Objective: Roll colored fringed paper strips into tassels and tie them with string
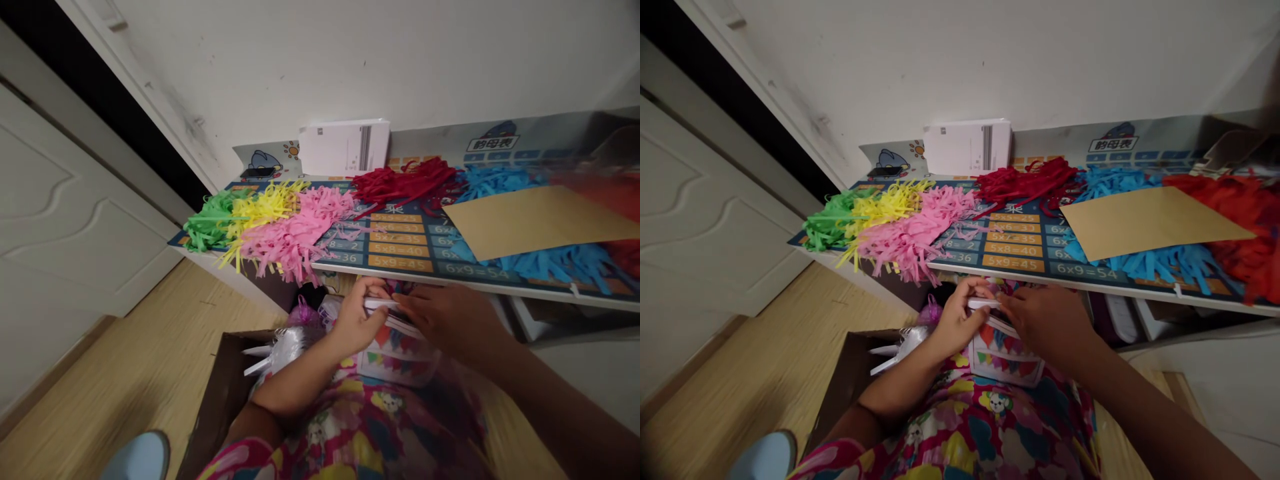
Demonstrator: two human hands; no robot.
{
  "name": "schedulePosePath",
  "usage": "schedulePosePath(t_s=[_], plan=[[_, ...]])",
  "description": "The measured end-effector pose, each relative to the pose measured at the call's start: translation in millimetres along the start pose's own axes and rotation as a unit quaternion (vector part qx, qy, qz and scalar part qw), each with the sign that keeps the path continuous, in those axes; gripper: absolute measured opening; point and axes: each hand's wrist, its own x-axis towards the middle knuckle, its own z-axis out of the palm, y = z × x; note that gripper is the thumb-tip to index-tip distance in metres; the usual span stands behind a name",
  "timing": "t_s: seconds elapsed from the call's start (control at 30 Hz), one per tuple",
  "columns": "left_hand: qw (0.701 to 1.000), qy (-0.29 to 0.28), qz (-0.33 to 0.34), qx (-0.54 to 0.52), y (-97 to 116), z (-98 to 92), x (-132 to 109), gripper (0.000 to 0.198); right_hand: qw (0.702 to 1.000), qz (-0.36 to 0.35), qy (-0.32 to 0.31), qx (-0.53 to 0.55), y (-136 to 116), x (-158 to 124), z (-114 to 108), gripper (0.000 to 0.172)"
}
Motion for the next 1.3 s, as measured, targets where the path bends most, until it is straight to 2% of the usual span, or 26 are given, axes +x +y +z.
schedulePosePath(t_s=[0.07,0.13,0.23,0.3,0.37,0.43,0.53,0.63,0.7,0.8,0.93,1.13,1.3], plan=[[0.998,0.015,0.043,0.052,-5,3.2,-1,0.027,0.996,-0.037,-0.041,-0.063,-2,0,-1,0.020],[0.981,0.033,0.118,0.152,-13,4.6,-1,0.019,0.991,-0.054,-0.073,-0.098,2,-1,-3,0.022],[0.918,0.068,0.223,0.320,-25,1.9,3,0.024,0.993,-0.038,-0.107,-0.031,15,-2,-8,0.026],[0.869,0.074,0.266,0.411,-26,-1.8,9,0.029,0.991,-0.009,-0.135,0.023,22,-1,-13,0.031],[0.819,0.038,0.298,0.489,-18,-4.9,17,0.033,0.987,0.015,-0.152,0.052,25,0,-17,0.034],[0.774,-0.029,0.321,0.544,-6,-6.8,24,0.039,0.986,0.027,-0.147,0.077,26,0,-18,0.034],[0.734,-0.094,0.341,0.580,9,-9.8,30,0.043,0.975,0.104,-0.086,0.175,29,-13,-11,0.032],[0.720,-0.104,0.341,0.596,15,-14.3,32,0.044,0.929,0.236,-0.004,0.284,32,-38,8,0.045],[0.711,-0.125,0.334,0.606,17,-14.7,34,0.047,0.909,0.278,0.022,0.308,28,-53,21,0.044],[0.687,-0.185,0.338,0.616,23,-7.4,39,0.051,0.916,0.271,0.040,0.293,17,-62,31,0.032],[0.668,-0.247,0.348,0.610,28,5.5,47,0.054,0.930,0.254,0.036,0.263,8,-62,30,0.032],[0.682,-0.237,0.343,0.601,25,9.0,49,0.053,0.946,0.250,0.039,0.201,13,-66,30,0.029],[0.687,-0.255,0.319,0.601,27,11.4,49,0.054,0.951,0.251,0.031,0.180,14,-68,32,0.032]])
